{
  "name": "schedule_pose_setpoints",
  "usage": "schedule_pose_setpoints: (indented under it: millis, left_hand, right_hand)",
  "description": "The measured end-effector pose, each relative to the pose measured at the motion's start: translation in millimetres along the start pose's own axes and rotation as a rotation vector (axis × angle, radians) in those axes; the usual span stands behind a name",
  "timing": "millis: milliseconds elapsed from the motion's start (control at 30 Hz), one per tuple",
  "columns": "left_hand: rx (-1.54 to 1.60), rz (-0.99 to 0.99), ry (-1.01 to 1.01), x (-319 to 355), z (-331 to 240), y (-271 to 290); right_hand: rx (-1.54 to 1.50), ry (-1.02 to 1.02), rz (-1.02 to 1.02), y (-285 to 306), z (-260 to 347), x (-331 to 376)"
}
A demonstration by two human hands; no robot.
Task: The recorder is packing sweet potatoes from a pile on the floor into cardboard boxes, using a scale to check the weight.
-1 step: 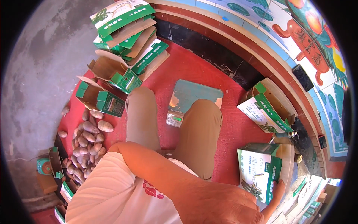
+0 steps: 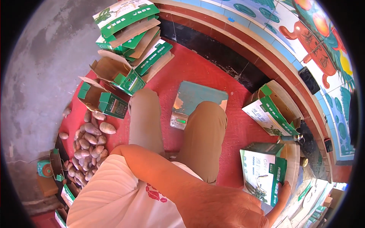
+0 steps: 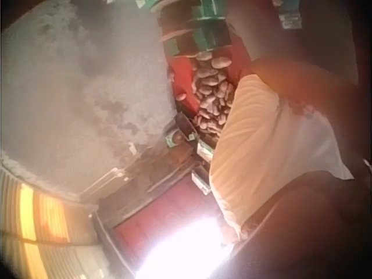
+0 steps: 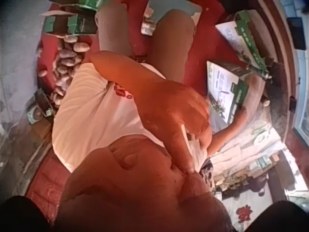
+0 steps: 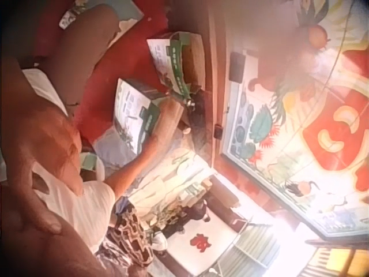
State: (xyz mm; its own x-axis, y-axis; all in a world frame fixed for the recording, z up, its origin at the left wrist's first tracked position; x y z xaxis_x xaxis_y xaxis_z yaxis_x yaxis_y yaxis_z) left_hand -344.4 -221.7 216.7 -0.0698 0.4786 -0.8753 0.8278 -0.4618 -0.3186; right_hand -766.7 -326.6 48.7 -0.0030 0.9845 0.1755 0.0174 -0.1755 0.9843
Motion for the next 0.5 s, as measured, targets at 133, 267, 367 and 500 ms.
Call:
schedule_pose_setpoints:
  millis: [133,267,367,500]
  left_hand:
    - [0.039,0.185,0.132,-17,-30,27]
    - [-0.057,0.083,0.028,0,-37,28]
    - [-0.109,0.054,0.014,2,-46,31]
    - [-0.153,-0.039,-0.010,-1,-62,42]
  right_hand:
    - [-0.018,0.072,0.028,40,86,-3]
    - [-0.180,0.450,-0.228,61,164,-4]
    - [-0.201,0.614,-0.360,80,224,-12]
    - [-0.168,0.675,-0.306,82,292,-40]
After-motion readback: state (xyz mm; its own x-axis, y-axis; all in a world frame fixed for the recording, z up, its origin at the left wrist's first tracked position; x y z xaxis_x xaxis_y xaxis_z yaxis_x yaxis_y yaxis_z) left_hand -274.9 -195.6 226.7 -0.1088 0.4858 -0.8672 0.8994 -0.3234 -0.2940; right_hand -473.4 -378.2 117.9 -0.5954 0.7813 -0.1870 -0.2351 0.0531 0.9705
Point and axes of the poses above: each hand's wrist, its own x-axis away from the middle knuckle, its own y-axis out of the back of the hand, z = x × y, the point moved 1 cm from there along -x, towards the middle knuckle, and after that the axes turned 3 degrees about -x, right-handed, at the moved point
